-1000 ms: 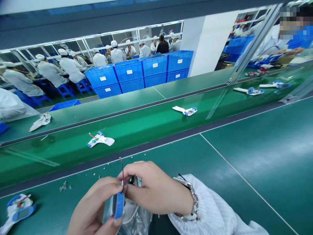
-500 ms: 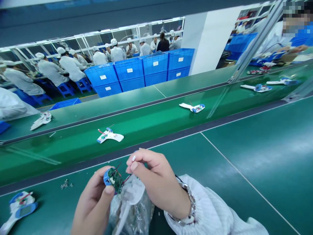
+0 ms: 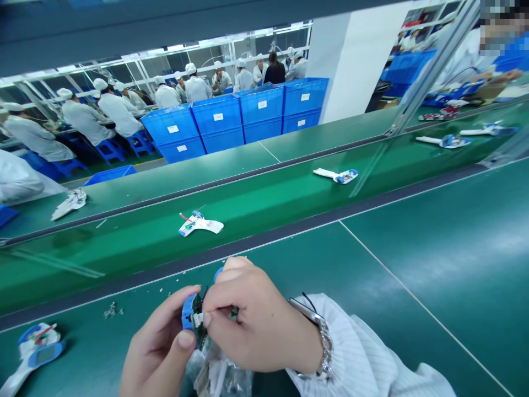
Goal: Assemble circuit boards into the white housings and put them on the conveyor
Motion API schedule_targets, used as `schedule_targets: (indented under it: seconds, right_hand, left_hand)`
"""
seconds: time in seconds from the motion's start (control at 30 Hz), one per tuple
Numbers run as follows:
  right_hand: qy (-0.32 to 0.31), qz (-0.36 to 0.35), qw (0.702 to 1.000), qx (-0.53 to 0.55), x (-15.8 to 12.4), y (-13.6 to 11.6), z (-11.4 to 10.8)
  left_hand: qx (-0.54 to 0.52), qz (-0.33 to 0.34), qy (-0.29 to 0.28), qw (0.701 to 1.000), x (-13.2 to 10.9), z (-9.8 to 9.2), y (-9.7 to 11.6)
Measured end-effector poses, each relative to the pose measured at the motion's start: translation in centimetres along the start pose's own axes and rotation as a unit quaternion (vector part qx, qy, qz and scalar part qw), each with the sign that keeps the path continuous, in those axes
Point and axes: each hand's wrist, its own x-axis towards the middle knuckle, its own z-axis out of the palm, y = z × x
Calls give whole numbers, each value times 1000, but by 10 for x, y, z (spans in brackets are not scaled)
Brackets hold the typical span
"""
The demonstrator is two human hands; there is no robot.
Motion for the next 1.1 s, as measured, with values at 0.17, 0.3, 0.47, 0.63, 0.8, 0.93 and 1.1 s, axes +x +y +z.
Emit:
schedule_targets:
  seconds: [0.17, 0.3, 0.47, 0.63, 0.8, 0.93, 1.1]
  right_hand:
    - [-23, -12, 1000, -9, 0, -3, -4]
    - [-35, -15, 999, -24, 0, -4, -5]
    - [-52, -30, 997, -40, 0, -2, -8]
    - [-68, -10, 996, -54, -1, 0, -9]
    - [-89, 9, 995, -33, -5, -2, -6]
    - [-100, 22, 994, -32, -5, -6, -6]
    - [-72, 34, 996, -35, -3, -1, -2]
  left_hand:
    - [7, 0, -19, 1000, -1, -2, 0]
    - [26, 13, -37, 999, 0, -4, -1]
    - [100, 56, -81, 990, 1, -7, -2]
    - [227, 114, -99, 962, -3, -6, -4]
    - [338, 134, -97, 927, -13, -2, -16]
    - [410, 154, -82, 895, -18, -1, -24]
    - [535, 147, -63, 830, -17, 8, -19]
